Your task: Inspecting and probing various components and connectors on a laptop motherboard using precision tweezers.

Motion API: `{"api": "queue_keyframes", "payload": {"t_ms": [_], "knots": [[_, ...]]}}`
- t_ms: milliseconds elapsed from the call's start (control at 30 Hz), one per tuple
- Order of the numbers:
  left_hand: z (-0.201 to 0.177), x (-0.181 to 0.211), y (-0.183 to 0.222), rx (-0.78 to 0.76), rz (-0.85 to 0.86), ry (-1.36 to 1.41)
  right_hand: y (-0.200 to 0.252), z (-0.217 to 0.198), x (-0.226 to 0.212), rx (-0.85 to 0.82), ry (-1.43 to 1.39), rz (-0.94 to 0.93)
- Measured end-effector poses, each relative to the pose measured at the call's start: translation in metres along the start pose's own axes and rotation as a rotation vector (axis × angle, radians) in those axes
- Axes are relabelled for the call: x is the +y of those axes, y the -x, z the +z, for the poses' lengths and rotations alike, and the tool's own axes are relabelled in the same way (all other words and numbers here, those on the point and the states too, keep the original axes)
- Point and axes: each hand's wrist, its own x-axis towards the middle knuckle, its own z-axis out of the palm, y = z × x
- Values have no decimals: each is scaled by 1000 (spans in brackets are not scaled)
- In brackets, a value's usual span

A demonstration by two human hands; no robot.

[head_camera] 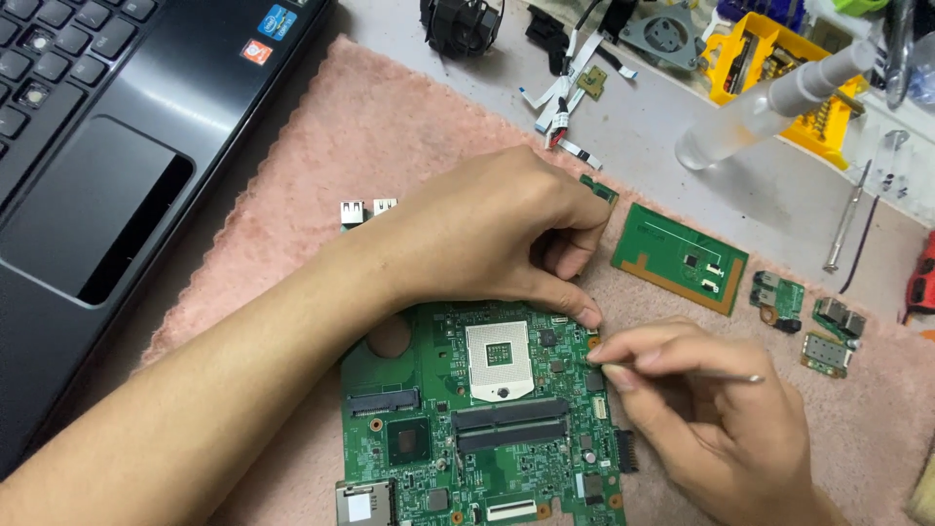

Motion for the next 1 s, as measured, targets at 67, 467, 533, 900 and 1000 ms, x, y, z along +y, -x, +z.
{"api": "queue_keyframes", "payload": {"t_ms": [67,467,533,900,1000], "knots": [[1,2,-1,16,14,-5,5,-4,6,19,-101,83],[43,-10,-16,237,64,-501,-17,25,-66,-118,312,87],[50,-13,-20,284,48,-603,-25,47,-81,-160,258,-100],[44,-7,-21,362,-94,-825,-46,90,-98,-142,166,-141],[44,-6,-22,352,-112,-860,-47,90,-100,-75,189,-156]]}}
